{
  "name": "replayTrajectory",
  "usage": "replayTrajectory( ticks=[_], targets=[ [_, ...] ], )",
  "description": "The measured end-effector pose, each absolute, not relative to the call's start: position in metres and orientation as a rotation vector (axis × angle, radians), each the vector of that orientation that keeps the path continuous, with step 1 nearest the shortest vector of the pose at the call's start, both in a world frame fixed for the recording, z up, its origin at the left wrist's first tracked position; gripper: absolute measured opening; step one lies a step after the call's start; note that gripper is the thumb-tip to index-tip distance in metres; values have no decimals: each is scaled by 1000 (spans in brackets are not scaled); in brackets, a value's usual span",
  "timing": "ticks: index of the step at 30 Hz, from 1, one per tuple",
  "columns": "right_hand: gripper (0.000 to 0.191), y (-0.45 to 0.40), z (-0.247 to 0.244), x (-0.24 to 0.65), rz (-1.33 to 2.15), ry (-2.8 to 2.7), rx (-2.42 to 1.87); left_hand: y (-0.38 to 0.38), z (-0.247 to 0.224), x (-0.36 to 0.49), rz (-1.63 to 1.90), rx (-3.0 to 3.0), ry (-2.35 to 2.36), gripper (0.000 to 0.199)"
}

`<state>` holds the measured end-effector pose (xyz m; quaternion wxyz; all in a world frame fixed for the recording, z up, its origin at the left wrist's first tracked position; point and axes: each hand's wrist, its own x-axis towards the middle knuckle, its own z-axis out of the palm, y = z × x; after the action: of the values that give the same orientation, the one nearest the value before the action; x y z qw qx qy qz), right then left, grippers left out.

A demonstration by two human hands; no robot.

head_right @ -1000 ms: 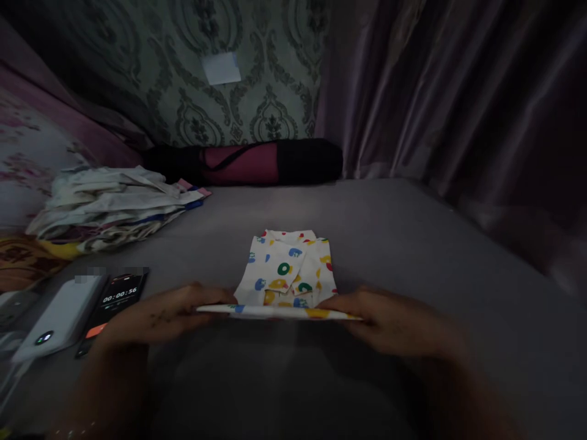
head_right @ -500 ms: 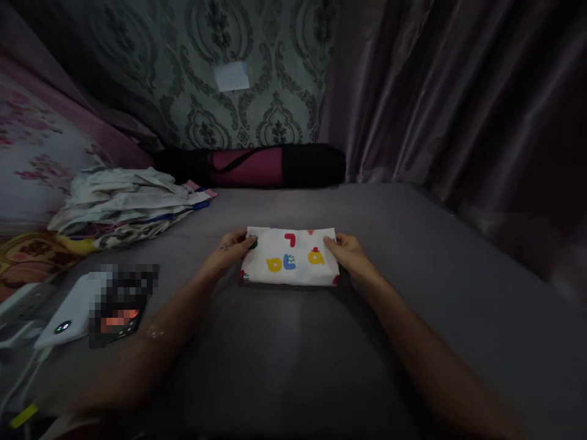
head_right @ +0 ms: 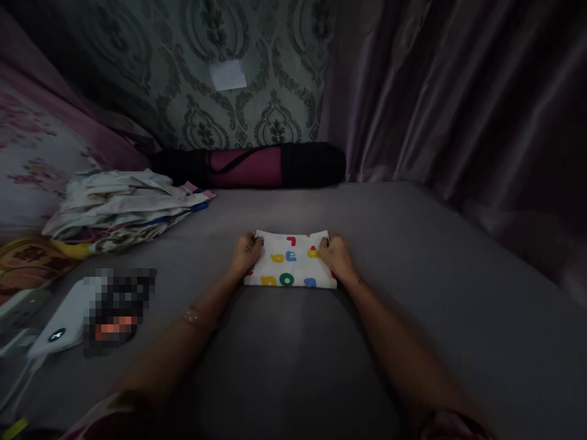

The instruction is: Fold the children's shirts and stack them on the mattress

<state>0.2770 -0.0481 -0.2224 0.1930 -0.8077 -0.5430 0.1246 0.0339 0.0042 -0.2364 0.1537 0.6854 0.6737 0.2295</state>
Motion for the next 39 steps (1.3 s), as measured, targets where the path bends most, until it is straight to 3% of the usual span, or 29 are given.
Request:
replayTrajectory(
  ticks=[15,21,27,30,34,39],
  targets=[
    [45,-57,-218,264,190,-1617,-2510,-12,-224,49,298,2184,2030,29],
    [43,-61,-213,264,193,-1591,-2460,-10,-225,44,353,2046,2072,35],
    [46,-72,-197,270,180,-1624,-2475,-15,-219,27,721,1980,2039,33],
    [43,-75,-191,251,-51,-1797,-2300,-25,-210,36,871,2240,1954,29],
    [50,-70,-198,214,-63,-2164,-1889,-38,-212,63,810,2528,1602,33],
    [57,-61,-223,195,-24,-2202,-1898,-43,-240,73,653,2606,1590,46]
  ],
)
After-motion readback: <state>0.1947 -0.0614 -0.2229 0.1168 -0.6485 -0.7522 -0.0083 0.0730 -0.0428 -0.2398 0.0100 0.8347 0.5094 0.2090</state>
